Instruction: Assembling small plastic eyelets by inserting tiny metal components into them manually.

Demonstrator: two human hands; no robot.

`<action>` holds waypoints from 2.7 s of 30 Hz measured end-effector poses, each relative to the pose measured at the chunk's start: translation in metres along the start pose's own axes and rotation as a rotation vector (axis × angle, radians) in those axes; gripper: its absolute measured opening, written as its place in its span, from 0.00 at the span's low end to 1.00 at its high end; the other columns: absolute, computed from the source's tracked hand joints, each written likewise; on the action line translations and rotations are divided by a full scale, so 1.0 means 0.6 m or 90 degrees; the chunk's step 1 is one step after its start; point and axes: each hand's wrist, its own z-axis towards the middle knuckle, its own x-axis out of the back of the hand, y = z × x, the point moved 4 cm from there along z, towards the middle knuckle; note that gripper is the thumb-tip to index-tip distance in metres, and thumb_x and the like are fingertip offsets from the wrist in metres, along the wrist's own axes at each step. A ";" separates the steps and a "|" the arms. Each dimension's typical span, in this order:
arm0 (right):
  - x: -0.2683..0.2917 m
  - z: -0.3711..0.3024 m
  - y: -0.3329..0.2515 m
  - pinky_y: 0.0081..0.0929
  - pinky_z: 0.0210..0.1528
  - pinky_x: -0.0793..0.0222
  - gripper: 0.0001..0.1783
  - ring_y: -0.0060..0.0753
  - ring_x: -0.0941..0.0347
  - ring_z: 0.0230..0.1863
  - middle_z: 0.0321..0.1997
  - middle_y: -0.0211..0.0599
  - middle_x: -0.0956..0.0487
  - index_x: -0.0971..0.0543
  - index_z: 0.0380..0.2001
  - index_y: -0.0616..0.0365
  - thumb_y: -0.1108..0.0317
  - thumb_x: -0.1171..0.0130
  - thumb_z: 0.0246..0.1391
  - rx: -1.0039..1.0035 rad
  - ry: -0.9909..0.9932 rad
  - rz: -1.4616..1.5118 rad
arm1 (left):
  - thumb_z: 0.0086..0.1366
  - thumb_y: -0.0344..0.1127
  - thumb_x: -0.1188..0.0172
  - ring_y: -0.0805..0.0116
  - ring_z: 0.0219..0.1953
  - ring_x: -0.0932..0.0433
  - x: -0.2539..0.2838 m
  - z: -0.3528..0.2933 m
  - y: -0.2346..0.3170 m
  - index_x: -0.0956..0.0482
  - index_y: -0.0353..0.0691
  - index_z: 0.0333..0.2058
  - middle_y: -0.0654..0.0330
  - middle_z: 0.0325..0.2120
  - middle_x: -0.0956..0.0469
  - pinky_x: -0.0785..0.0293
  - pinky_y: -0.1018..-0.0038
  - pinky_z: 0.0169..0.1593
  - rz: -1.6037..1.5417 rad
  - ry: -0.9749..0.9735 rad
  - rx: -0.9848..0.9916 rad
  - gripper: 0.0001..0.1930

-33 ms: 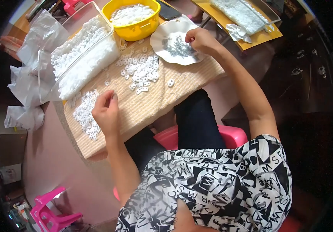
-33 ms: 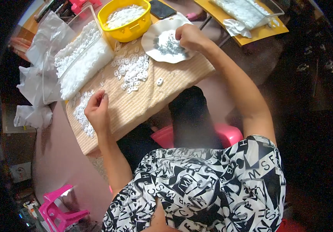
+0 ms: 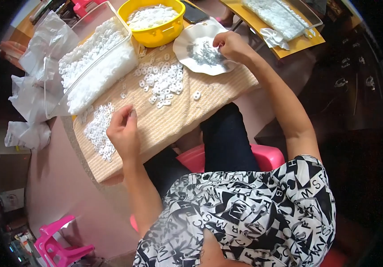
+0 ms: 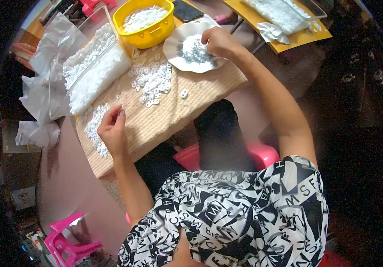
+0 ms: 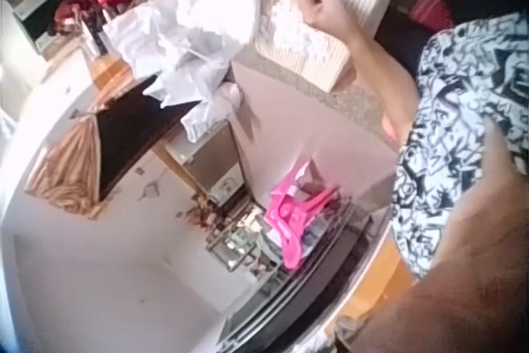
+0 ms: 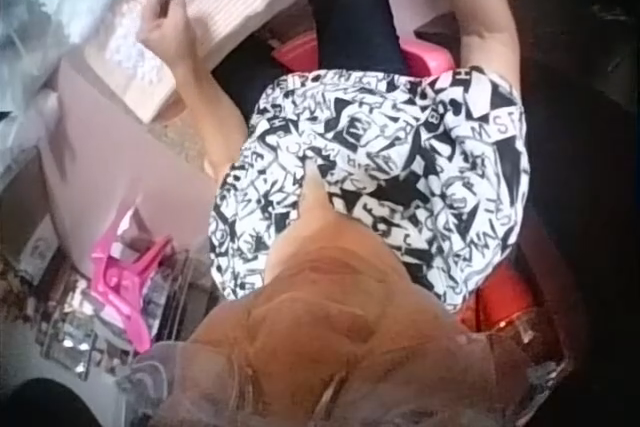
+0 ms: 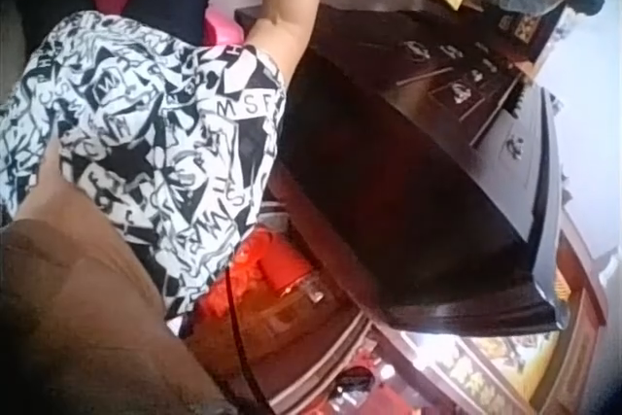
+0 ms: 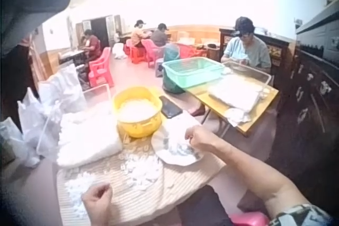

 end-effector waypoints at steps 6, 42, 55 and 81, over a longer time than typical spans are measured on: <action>0.007 -0.006 -0.012 0.16 0.23 0.39 0.08 0.20 0.34 0.20 0.22 0.31 0.27 0.25 0.27 0.66 0.79 0.49 0.39 -0.095 -0.075 0.362 | 0.51 0.21 0.43 0.78 0.27 0.31 -0.010 -0.038 -0.004 0.26 0.30 0.35 0.63 0.25 0.27 0.35 0.84 0.31 -0.260 -0.051 0.128 0.10; 0.002 0.007 -0.035 0.20 0.30 0.36 0.10 0.26 0.31 0.25 0.22 0.38 0.25 0.23 0.26 0.65 0.77 0.50 0.36 -0.034 -0.014 0.057 | 0.52 0.21 0.45 0.72 0.25 0.29 -0.050 -0.087 0.013 0.27 0.29 0.33 0.58 0.24 0.27 0.32 0.79 0.30 -0.508 -0.160 0.236 0.08; -0.046 0.063 -0.076 0.37 0.37 0.32 0.11 0.49 0.28 0.36 0.30 0.55 0.25 0.24 0.24 0.68 0.75 0.50 0.34 -0.042 -0.114 -0.240 | 0.50 0.19 0.43 0.76 0.26 0.28 -0.052 -0.091 0.019 0.26 0.29 0.32 0.59 0.25 0.26 0.31 0.82 0.32 -0.530 -0.170 0.253 0.09; -0.053 0.065 -0.087 0.37 0.36 0.34 0.06 0.50 0.29 0.33 0.26 0.51 0.26 0.26 0.22 0.63 0.73 0.48 0.37 0.129 -0.112 -0.309 | 0.50 0.20 0.43 0.76 0.25 0.29 -0.050 -0.089 0.020 0.26 0.29 0.33 0.60 0.25 0.26 0.31 0.82 0.32 -0.523 -0.169 0.264 0.09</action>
